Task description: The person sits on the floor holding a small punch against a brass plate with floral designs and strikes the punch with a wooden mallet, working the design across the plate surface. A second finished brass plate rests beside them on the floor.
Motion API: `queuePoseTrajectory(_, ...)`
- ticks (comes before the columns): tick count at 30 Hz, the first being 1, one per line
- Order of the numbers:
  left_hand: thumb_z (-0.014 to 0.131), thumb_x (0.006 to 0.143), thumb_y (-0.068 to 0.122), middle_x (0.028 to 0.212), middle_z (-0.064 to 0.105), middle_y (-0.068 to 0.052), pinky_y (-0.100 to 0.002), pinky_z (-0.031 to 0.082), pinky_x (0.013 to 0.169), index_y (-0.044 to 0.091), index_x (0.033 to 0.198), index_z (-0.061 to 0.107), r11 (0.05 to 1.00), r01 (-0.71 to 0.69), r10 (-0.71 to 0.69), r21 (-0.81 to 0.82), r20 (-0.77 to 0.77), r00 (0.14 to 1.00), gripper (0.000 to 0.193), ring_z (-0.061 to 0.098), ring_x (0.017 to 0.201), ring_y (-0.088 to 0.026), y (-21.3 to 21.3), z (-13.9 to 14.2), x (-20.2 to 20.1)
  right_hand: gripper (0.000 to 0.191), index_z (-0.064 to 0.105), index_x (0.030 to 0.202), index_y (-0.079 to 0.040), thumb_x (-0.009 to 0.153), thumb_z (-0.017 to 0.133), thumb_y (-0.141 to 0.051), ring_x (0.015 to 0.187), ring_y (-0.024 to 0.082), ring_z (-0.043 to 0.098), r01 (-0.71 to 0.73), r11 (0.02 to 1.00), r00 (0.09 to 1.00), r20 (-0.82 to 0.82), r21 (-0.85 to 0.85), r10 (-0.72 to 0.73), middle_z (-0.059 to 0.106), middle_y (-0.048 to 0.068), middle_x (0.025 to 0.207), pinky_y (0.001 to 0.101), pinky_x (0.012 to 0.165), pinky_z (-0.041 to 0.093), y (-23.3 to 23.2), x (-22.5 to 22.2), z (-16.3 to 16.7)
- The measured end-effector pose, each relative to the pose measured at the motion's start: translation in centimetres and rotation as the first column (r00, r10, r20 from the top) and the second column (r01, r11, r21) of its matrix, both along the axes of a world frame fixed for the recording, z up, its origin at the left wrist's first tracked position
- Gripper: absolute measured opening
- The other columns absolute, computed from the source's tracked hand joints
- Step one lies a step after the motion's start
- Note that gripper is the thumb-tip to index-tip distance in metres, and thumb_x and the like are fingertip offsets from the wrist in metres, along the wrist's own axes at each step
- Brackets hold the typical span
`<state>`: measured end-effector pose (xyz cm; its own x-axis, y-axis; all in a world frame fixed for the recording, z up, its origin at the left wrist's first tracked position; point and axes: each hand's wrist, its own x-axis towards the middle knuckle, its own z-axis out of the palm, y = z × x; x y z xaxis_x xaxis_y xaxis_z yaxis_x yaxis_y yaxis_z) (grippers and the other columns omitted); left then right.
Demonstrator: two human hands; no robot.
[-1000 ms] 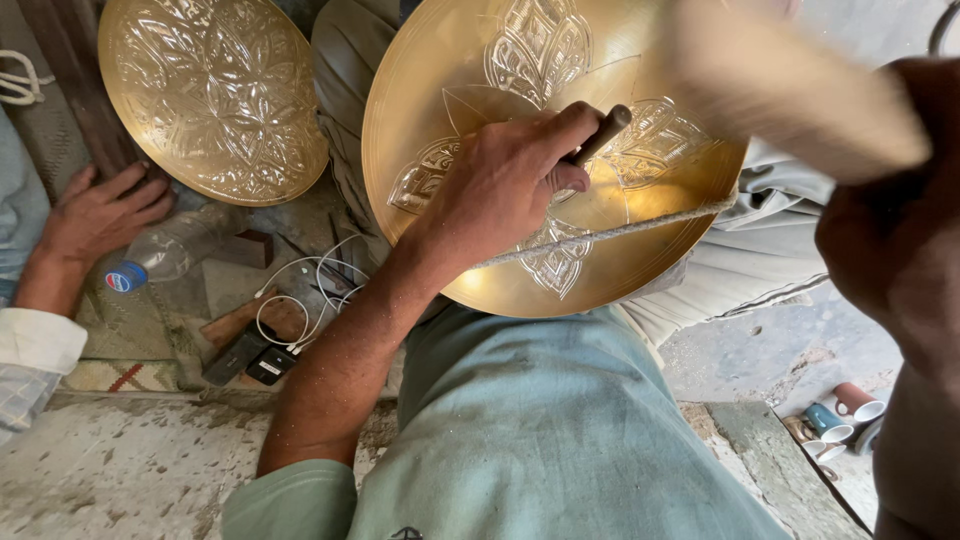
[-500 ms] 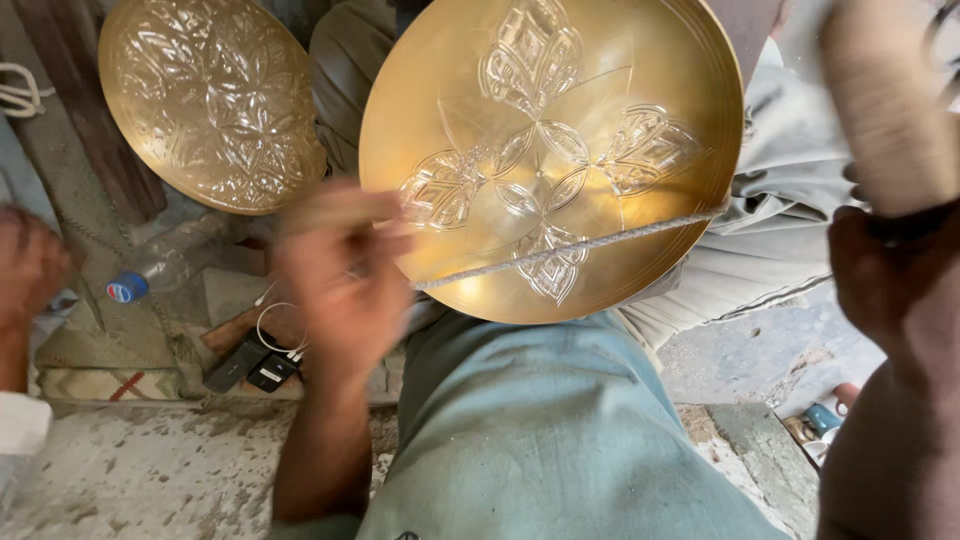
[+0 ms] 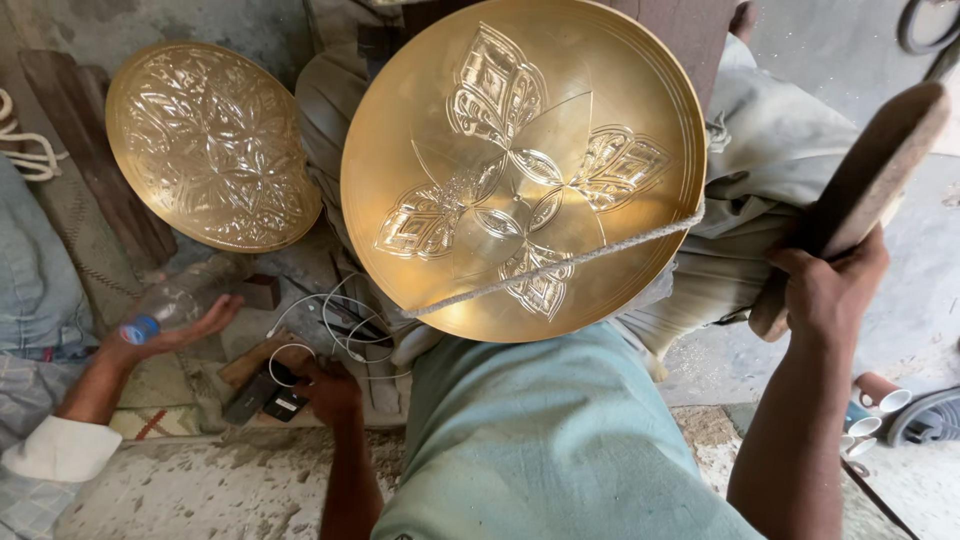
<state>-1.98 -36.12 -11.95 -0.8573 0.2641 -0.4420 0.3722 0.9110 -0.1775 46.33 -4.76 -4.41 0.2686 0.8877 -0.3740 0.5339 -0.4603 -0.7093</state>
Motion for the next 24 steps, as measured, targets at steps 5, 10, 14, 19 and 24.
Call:
queuePoseTrajectory(5, 0.071, 0.090, 0.047, 0.148, 0.033, -0.037, -0.057, 0.060, 0.078, 0.007, 0.154, 0.031, 0.974, -0.187, 0.168, -0.125, -0.150, 0.974, 0.086, 0.062, 0.109, -0.053, 1.3, 1.5, -4.6, 0.040, 0.060, 0.114, 0.003, 0.076, 0.072, 0.008, 0.096, 0.020, 0.068, -0.002, 1.000, 1.000, 0.023, -0.005, 0.002, 0.069, 0.007, 0.105, 0.0336, 0.089, 0.058, 0.2, 0.2, -0.1)
queuePoseTrajectory(10, 0.078, 0.085, 0.049, 0.145, 0.045, -0.035, -0.059, 0.056, 0.085, 0.017, 0.161, 0.032, 0.974, -0.075, 0.071, -0.215, -0.025, 0.997, 0.095, 0.058, 0.121, -0.052, 2.1, 1.8, -6.8, 0.037, 0.061, 0.111, 0.002, 0.077, 0.077, 0.004, 0.095, 0.018, 0.067, -0.046, 0.998, 0.994, 0.095, -0.035, 0.049, 0.069, 0.006, 0.107, 0.0324, 0.089, 0.056, 0.7, 0.2, 0.3)
queuePoseTrajectory(14, 0.088, 0.067, 0.056, 0.140, 0.056, -0.024, -0.061, 0.054, 0.086, 0.022, 0.154, 0.033, 0.956, 0.150, -0.126, -0.253, 0.111, 0.986, 0.108, 0.057, 0.125, -0.046, 2.3, 2.8, -7.3, 0.042, 0.061, 0.114, -0.001, 0.075, 0.076, 0.003, 0.092, 0.017, 0.066, -0.028, 0.999, 0.997, 0.069, -0.043, 0.031, 0.069, 0.005, 0.104, 0.0318, 0.088, 0.056, 1.2, -0.1, 0.6)
queuePoseTrajectory(19, 0.079, 0.082, 0.054, 0.123, 0.072, -0.019, -0.054, 0.059, 0.087, 0.020, 0.140, 0.051, 0.779, 0.335, -0.257, -0.530, 0.219, 0.941, 0.073, 0.072, 0.111, -0.039, 1.8, 2.8, -9.2, 0.041, 0.061, 0.113, -0.001, 0.074, 0.075, 0.003, 0.092, 0.016, 0.066, -0.046, 0.997, 0.996, 0.069, -0.066, 0.051, 0.070, 0.004, 0.102, 0.0314, 0.088, 0.055, 1.5, -0.2, 1.1)
queuePoseTrajectory(24, 0.078, 0.079, 0.061, 0.117, 0.076, -0.015, -0.048, 0.062, 0.085, 0.018, 0.131, 0.060, 0.713, 0.426, -0.278, -0.557, 0.333, 0.901, 0.070, 0.075, 0.104, -0.035, 0.7, 4.0, -8.9, 0.040, 0.062, 0.112, -0.001, 0.075, 0.075, 0.003, 0.092, 0.017, 0.066, -0.070, 0.995, 0.993, 0.087, -0.078, 0.077, 0.070, 0.006, 0.101, 0.0323, 0.088, 0.055, 1.9, -0.3, 1.5)
